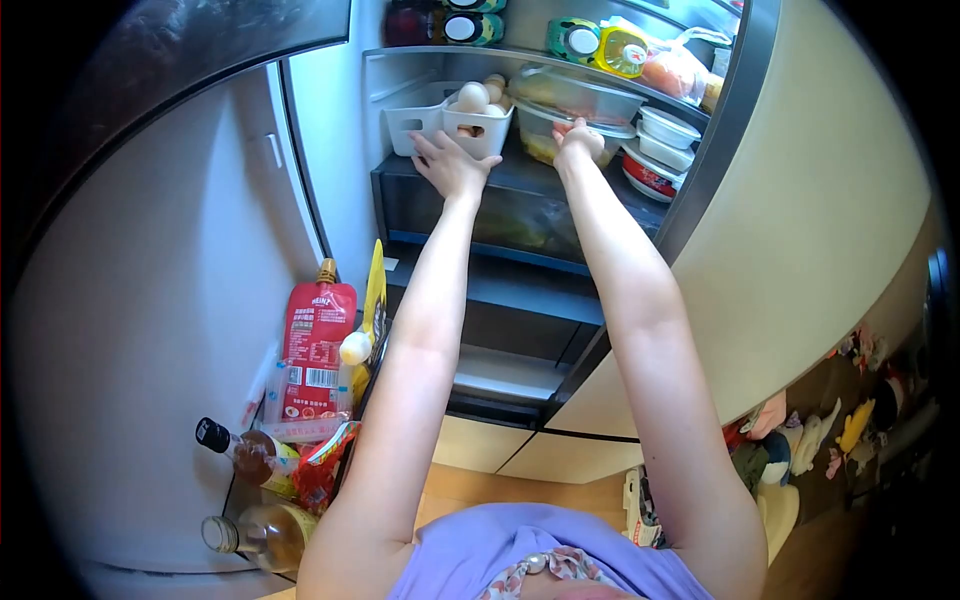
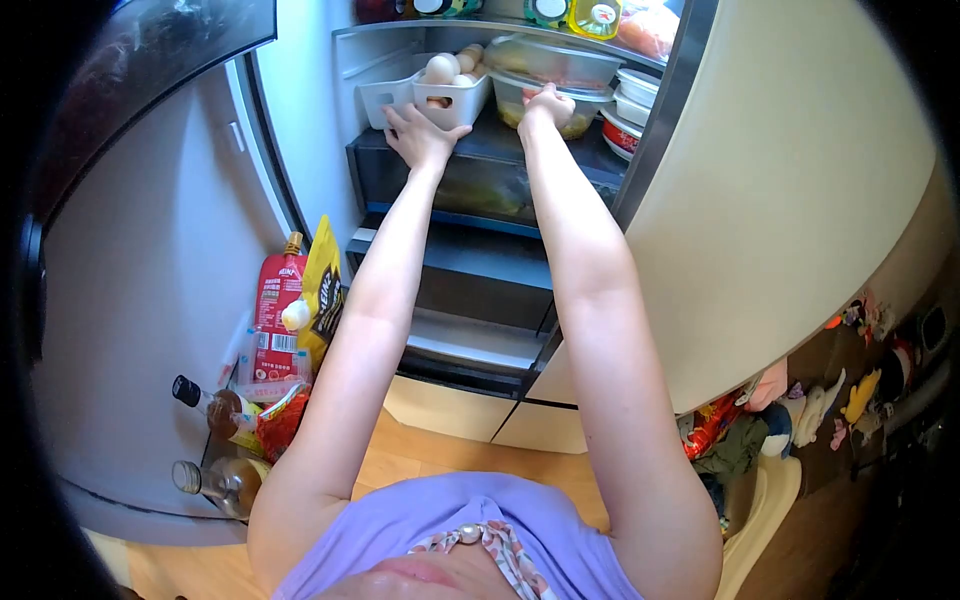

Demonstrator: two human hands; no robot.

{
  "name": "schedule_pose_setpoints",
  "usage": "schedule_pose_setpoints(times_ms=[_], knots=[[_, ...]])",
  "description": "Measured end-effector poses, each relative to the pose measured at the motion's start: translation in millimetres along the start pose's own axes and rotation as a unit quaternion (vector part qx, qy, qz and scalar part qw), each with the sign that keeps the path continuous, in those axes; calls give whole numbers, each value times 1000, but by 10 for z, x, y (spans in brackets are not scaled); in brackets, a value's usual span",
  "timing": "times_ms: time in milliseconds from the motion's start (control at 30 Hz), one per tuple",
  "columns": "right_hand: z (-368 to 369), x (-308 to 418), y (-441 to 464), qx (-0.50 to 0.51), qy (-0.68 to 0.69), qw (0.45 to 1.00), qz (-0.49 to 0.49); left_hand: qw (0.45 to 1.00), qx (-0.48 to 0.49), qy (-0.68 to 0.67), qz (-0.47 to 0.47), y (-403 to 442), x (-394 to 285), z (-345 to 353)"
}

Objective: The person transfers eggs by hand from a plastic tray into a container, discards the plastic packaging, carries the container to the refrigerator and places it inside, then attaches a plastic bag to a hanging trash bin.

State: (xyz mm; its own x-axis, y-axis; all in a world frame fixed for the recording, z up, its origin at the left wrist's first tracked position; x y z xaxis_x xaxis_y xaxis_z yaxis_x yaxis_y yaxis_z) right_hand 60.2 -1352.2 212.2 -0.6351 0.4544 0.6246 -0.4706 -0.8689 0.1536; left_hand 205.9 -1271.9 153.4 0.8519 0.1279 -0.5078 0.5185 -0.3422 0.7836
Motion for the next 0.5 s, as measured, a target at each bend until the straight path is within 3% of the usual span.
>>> schedule_pose_setpoints(times_ms=[133, 200, 233, 300, 367, 433, 500], knots=[[35, 86, -323, -114, -13, 991, 71, 1000, 10, -10, 7, 14, 34, 5], [44, -155, -233, -44, -164, 964, -203, 1000, 26, -6, -1, 14, 13, -8], [82, -50, -495, 17, -231, 918, -322, 999, 34, -5, -4, 10, -1, -17], [262, 91, -801, 273, -292, 793, -459, 999, 45, 23, 6, 4, 22, 23], [513, 64, -1089, 347, -363, 561, -658, 998, 14, 48, 25, -4, 69, 143], [699, -138, -1228, 392, -475, 422, -666, 994, -59, 69, 55, -6, 139, 375], [901, -373, -1270, 387, -549, 355, -650, 998, -16, 36, 42, 33, 239, 548]])
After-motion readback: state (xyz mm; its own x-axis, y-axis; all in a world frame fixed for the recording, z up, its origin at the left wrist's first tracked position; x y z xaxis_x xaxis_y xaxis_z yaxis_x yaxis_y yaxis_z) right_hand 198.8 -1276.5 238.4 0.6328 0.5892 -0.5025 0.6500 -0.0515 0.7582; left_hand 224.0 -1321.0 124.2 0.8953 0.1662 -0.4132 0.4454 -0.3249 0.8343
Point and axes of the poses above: each hand's wrist, its own y-axis towards the middle knuckle, its own z-axis out of the palm, x = y × z, the point moved 1 cm from there along y, towards the middle knuckle, and after that the axes turned 7 degrees about y, right-handed, at the moved point
